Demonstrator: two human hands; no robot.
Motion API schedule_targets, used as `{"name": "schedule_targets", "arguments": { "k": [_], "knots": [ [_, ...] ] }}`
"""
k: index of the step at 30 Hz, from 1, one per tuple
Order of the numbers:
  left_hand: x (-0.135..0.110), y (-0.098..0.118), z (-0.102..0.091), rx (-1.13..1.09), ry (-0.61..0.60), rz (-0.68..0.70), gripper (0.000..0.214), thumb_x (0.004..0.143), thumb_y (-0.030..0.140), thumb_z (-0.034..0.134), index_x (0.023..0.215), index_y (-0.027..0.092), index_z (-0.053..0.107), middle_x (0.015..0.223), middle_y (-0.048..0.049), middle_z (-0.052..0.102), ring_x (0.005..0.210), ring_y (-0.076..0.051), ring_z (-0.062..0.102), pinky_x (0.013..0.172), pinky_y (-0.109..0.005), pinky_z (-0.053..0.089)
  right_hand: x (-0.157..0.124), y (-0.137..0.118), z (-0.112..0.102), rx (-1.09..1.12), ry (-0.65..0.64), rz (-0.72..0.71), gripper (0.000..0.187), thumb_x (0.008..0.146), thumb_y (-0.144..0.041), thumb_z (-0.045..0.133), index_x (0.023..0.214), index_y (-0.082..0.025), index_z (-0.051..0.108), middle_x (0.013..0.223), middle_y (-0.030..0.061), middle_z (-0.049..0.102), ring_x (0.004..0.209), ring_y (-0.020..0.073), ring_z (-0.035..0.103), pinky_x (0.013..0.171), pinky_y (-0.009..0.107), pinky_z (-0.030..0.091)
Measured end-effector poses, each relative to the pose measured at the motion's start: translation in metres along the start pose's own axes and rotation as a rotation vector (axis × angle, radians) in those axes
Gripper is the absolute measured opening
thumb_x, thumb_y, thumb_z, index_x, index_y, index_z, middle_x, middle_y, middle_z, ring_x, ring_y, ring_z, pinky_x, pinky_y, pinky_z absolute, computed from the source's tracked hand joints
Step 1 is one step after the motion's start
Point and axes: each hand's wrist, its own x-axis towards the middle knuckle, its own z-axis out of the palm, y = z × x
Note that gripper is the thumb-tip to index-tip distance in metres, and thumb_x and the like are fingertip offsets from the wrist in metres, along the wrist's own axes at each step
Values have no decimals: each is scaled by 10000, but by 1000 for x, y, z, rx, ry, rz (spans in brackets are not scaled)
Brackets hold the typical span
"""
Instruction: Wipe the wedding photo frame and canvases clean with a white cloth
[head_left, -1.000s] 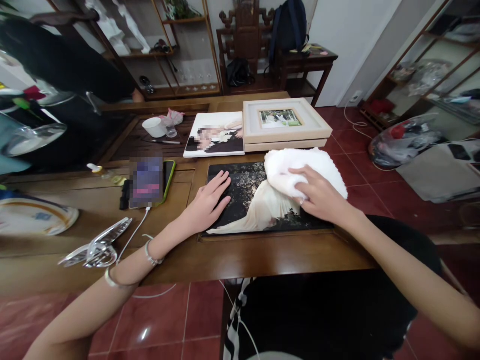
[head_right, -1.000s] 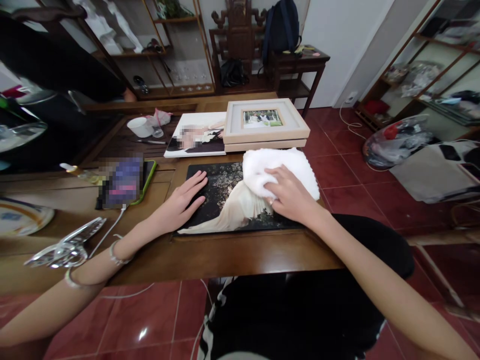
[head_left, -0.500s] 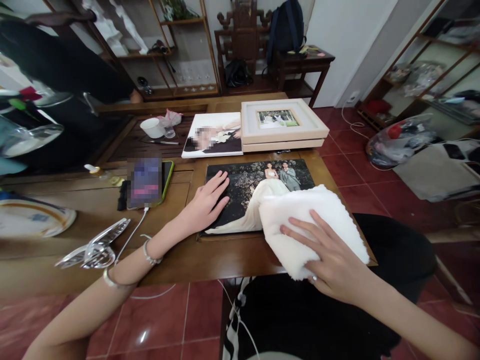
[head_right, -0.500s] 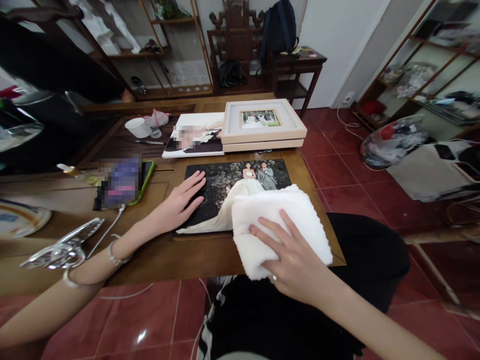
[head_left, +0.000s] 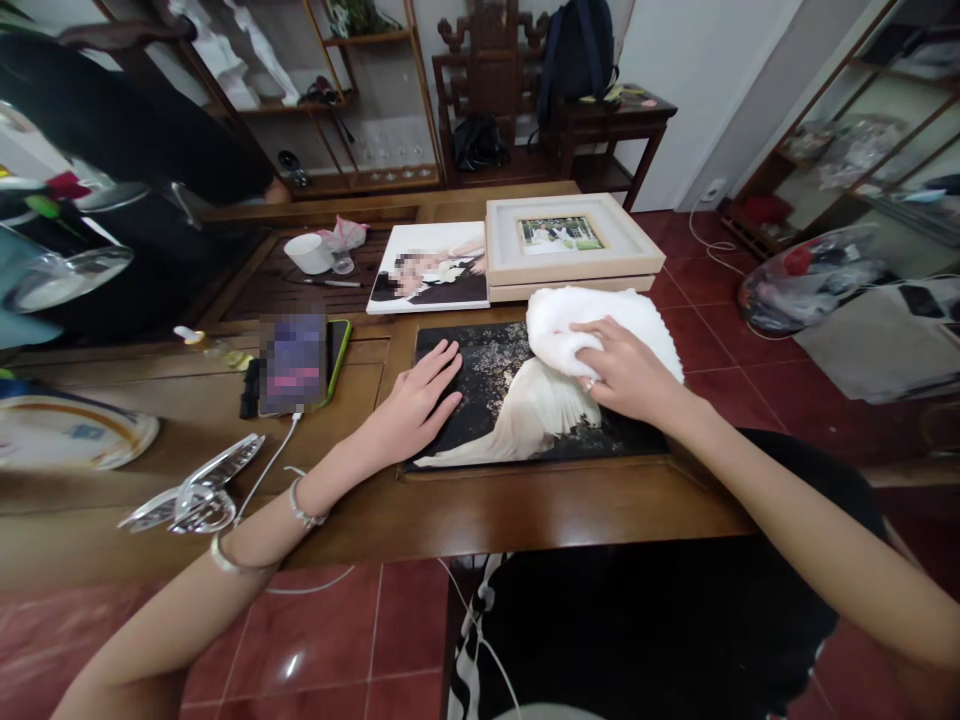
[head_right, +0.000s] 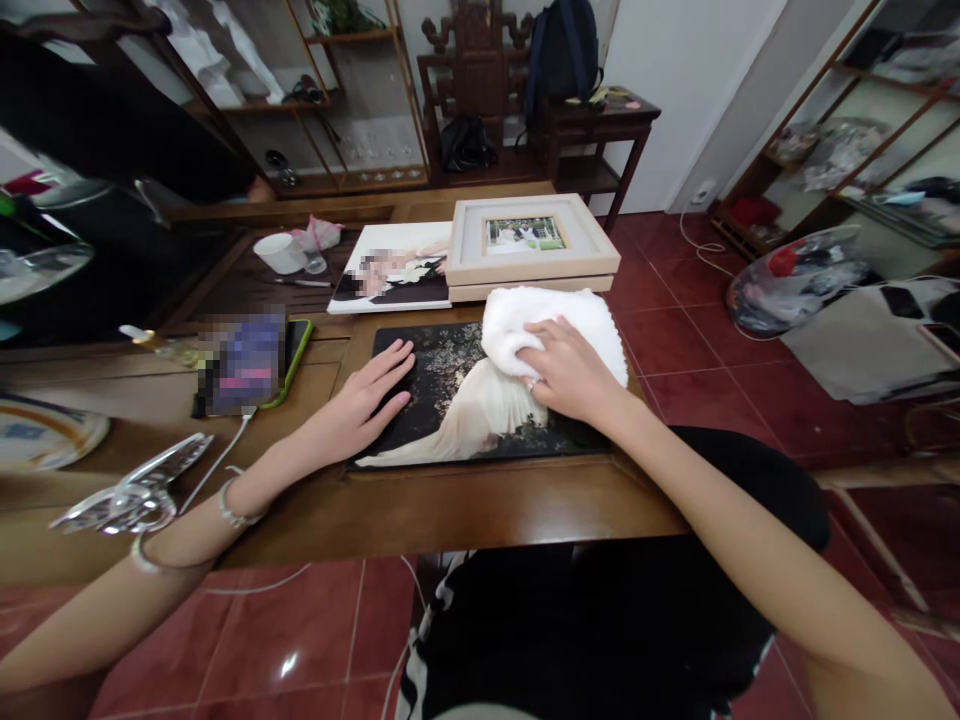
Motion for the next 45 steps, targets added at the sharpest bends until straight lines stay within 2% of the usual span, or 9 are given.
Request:
{"name": "schedule_targets", "arguments": {
  "k": [4, 8, 14, 19, 25, 31, 36, 41, 45],
  "knots": [
    [0, 0, -1, 7, -11, -10, 533, 1024, 378, 337, 1498, 137, 362, 1596, -166, 295, 1497, -285, 214, 1157, -552, 286, 18, 15, 1, -35, -17, 37, 169, 809, -162, 549, 894, -162, 695, 1189, 191, 615, 1117, 370, 543, 946, 555, 478],
    [0, 0, -1, 7, -1, -2, 535, 1026, 374, 338, 1497, 121, 360, 1593, -175, 297, 1496, -282, 218, 1161, -541, 285, 16, 10, 0, 0, -14, 65, 171, 818, -153, 536, 894, -162, 690, 1146, 184, 632, 1119, 364, 550, 937, 549, 494],
    [1, -1, 2, 0, 2, -3, 539, 1030, 393, 327, 1515, 158, 334, 1601, -157, 287, 1497, -286, 214, 1161, -551, 281, -28, -41, -7, 59, -17, -68, 162, 785, -110, 555, 832, -189, 688, 1355, 154, 590, 1307, 374, 477, 1085, 689, 344],
    [1, 0, 2, 8, 4, -6, 540, 1031, 394, 327, 1507, 138, 344, 1595, -168, 298, 1497, -282, 214, 1164, -537, 280, -70, -89, -19, 96, -36, -142, 162, 724, -75, 571, 708, -195, 679, 1394, 124, 581, 1335, 378, 469, 1102, 694, 331],
    [0, 0, 2, 21, 12, 1, 537, 1028, 377, 338, 1499, 120, 354, 1593, -170, 299, 1498, -274, 213, 1167, -529, 281, -89, -108, -21, 178, 13, -190, 172, 681, -36, 560, 631, -171, 654, 1400, 144, 575, 1336, 392, 471, 1117, 697, 298],
    [0, 0, 2, 28, 2, 7, 547, 1027, 366, 328, 1503, 97, 342, 1597, -175, 287, 1500, -272, 207, 1169, -526, 281, -73, -98, -15, 171, -6, -189, 161, 700, -58, 584, 681, -177, 689, 1390, 137, 585, 1331, 388, 475, 1105, 694, 314],
    [1, -1, 1, 31, -7, 8, 546, 1024, 366, 334, 1498, 95, 353, 1594, -177, 293, 1497, -283, 215, 1165, -535, 284, -42, -71, -8, 75, -30, -153, 191, 745, -89, 600, 842, -190, 731, 1371, 125, 601, 1312, 369, 488, 1085, 678, 349],
    [1, -1, 1, 28, -3, 11, 542, 1025, 361, 332, 1503, 104, 347, 1595, -176, 292, 1497, -282, 213, 1166, -535, 279, -2, -36, -2, 12, -73, -73, 255, 773, -106, 589, 984, -154, 724, 1309, 192, 620, 1291, 364, 496, 1077, 635, 375],
    [1, -1, 0, 22, -5, 11, 540, 1026, 361, 332, 1508, 118, 340, 1596, -169, 293, 1498, -280, 211, 1164, -540, 280, 24, -16, 0, -45, -102, 23, 262, 795, -133, 578, 1012, -112, 723, 1251, 239, 620, 1231, 368, 531, 1046, 557, 426]
  ]
}}
